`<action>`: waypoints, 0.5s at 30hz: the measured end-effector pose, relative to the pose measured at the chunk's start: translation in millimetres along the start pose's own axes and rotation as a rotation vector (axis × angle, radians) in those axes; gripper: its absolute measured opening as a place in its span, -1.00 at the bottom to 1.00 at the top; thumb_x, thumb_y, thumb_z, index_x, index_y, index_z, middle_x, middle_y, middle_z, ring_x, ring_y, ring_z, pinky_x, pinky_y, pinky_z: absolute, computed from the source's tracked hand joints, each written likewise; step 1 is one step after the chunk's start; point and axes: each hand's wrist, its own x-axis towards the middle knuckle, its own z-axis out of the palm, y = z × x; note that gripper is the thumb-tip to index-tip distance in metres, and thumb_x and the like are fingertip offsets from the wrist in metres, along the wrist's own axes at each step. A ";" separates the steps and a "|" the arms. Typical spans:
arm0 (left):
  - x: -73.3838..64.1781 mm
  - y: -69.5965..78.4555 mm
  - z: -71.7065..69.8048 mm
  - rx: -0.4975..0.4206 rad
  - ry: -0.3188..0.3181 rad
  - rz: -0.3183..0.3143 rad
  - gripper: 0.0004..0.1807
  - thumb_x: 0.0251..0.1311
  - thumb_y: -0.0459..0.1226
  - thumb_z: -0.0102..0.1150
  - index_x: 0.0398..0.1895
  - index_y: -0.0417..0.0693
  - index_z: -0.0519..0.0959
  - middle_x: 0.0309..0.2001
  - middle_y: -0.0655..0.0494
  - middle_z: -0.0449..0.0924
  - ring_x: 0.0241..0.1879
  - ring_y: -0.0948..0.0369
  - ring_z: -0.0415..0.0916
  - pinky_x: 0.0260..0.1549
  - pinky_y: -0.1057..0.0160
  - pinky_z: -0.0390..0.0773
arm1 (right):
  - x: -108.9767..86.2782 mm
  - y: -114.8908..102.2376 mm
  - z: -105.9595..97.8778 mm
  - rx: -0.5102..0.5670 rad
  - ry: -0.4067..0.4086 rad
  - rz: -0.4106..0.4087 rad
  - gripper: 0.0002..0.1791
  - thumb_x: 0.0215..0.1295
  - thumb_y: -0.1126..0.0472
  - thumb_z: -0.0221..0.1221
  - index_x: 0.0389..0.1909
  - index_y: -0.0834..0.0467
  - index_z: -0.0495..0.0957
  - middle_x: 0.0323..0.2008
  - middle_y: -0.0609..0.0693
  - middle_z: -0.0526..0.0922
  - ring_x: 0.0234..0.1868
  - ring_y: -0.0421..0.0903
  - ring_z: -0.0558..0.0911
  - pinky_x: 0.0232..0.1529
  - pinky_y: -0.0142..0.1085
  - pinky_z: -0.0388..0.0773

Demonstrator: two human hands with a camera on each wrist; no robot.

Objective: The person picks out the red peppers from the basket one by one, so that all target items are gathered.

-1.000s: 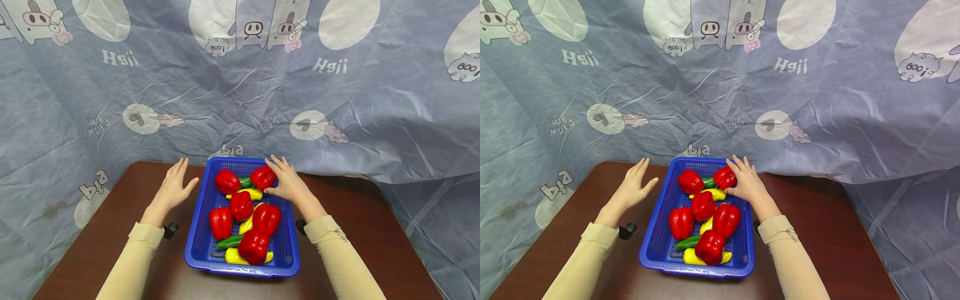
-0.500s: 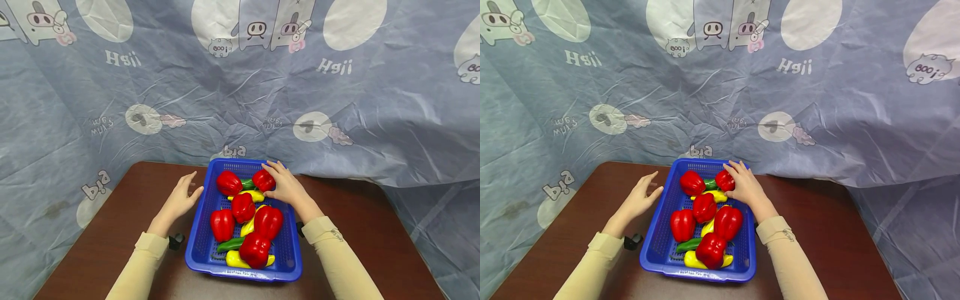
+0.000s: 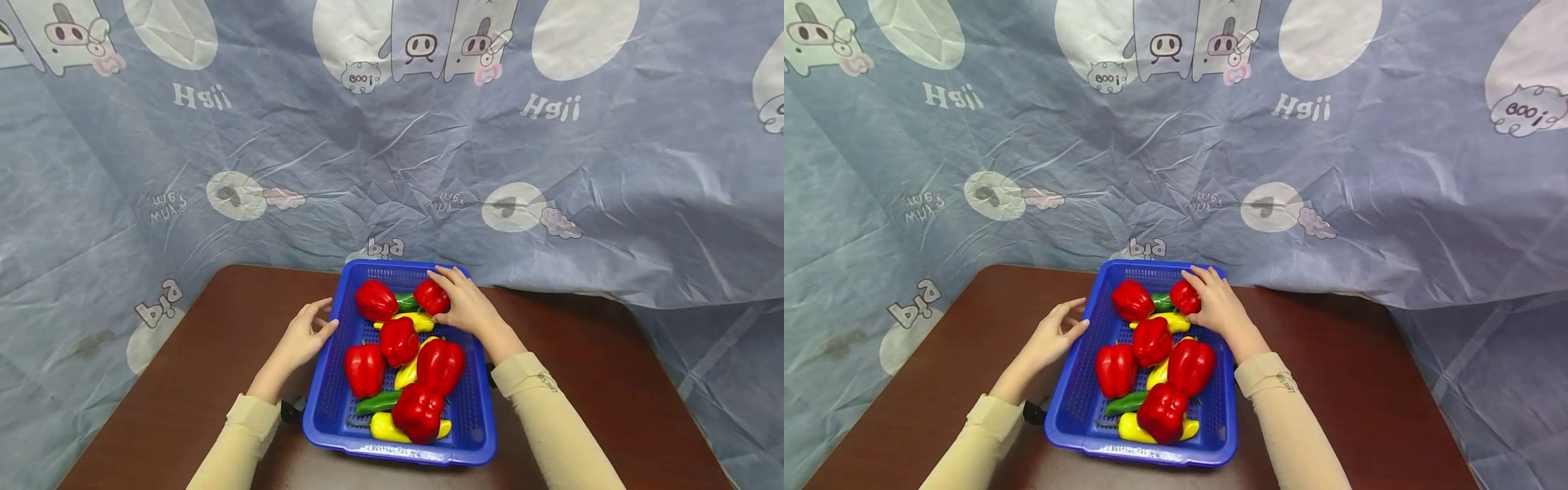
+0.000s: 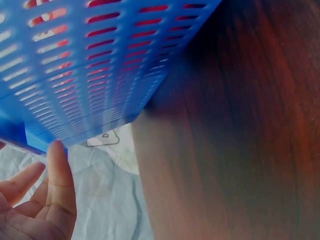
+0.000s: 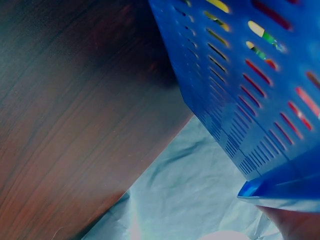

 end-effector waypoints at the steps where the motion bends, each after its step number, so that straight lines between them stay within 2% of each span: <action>1: -0.2 -0.2 1.2 -0.002 0.006 -0.005 -0.41 0.33 -0.22 0.20 0.38 -0.20 0.34 0.14 -0.16 0.48 -0.11 0.05 0.62 -0.09 0.06 0.61 | 0.4 0.7 0.7 0.005 0.001 -0.002 -0.05 -0.07 0.21 0.52 0.40 0.22 0.32 0.40 0.26 0.30 0.43 0.41 0.20 0.41 0.25 0.11; 5: -0.4 -0.5 4.0 -0.025 0.019 -0.022 -0.44 0.32 -0.23 0.21 0.35 -0.21 0.38 0.07 -0.16 0.52 -0.17 0.07 0.62 -0.13 0.09 0.60 | 1.5 2.5 2.0 -0.004 0.006 -0.011 -0.06 -0.09 0.23 0.53 0.38 0.23 0.34 0.39 0.28 0.31 0.41 0.41 0.22 0.41 0.24 0.11; 15: -2.6 -3.0 8.8 -0.194 -0.007 -0.102 -0.45 0.38 -0.24 0.15 0.38 -0.18 0.33 -0.04 -0.11 0.52 -0.25 0.21 0.54 -0.25 0.30 0.54 | 6.0 5.7 7.4 -0.064 -0.027 -0.012 -0.12 -0.08 0.25 0.53 0.35 0.17 0.40 0.34 0.25 0.39 0.41 0.38 0.25 0.35 0.33 0.14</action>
